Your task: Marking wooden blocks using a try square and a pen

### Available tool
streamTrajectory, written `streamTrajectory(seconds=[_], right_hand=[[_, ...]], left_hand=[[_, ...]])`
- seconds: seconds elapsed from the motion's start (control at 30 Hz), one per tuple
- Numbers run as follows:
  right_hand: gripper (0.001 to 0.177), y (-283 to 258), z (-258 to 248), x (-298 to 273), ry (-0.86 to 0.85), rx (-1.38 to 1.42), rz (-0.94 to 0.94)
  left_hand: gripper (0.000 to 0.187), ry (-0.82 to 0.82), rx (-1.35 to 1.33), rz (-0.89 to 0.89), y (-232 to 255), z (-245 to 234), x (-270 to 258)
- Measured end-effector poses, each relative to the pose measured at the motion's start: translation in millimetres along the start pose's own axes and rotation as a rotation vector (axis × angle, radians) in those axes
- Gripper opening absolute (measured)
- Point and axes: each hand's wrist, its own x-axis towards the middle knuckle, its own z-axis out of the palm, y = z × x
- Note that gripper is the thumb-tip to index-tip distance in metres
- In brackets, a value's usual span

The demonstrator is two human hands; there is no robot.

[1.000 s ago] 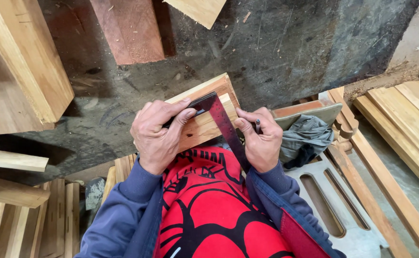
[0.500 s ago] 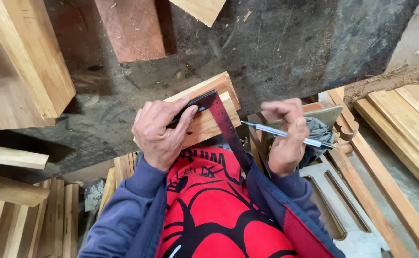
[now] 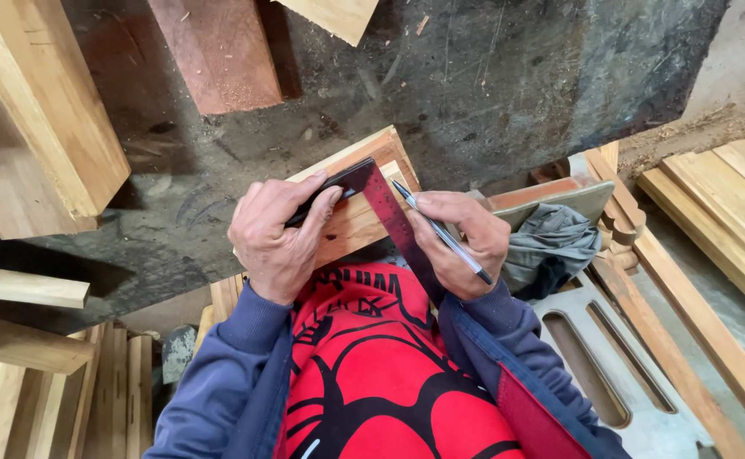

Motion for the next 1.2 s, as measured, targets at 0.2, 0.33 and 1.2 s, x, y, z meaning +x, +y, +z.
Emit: streamTrajectory(seconds=[0.2, 0.33, 1.2], right_hand=[[0.010, 2, -2, 6, -0.067, 0.042, -0.094], [0.009, 4, -4, 7, -0.083, 0.048, -0.101], [0.025, -45, -53, -50, -0.089, 0.284, 0.496]], left_hand=[[0.013, 0.010, -0.006, -0.003, 0, 2, -1], [0.014, 0.009, -0.012, 0.003, 0, 1, 0], [0.007, 0.072, -0.100, 0.130, 7, -5, -3]])
